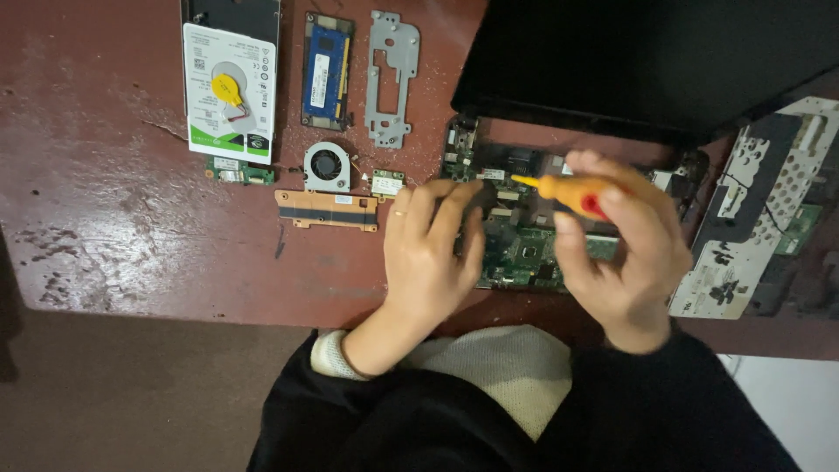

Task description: Reassembling a laptop by installing the motherboard and securing it with a screwdriver.

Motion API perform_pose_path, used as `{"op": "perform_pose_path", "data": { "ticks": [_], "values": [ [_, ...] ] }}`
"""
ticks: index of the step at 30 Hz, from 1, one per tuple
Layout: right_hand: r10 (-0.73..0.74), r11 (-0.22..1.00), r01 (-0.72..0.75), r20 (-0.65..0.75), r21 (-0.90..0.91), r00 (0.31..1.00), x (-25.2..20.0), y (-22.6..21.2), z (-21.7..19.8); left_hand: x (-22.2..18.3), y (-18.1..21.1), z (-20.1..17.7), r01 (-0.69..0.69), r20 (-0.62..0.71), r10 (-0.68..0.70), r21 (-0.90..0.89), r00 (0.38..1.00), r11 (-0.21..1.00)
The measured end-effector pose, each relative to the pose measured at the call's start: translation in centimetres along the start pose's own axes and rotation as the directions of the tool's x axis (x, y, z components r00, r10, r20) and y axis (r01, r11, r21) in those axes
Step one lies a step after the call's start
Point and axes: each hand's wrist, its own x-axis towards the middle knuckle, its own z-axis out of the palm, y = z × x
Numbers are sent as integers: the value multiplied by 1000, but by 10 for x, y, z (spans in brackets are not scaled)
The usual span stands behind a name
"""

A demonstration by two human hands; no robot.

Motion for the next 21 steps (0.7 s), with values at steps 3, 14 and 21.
{"op": "perform_pose_path", "data": {
  "ticks": [3,14,21],
  "values": [
    [30,988,-13,108,-154,994,30,-31,-26,18,-3,-8,-30,64,37,-101,997,994],
    [149,879,-73,127,-471,981,38,-30,-30,74,1,-8,-202,269,389,-529,881,824],
    [-37,990,86,384,-111,923,68,-51,-62,73,-27,0,-231,294,539,-671,789,704]
  ]
}}
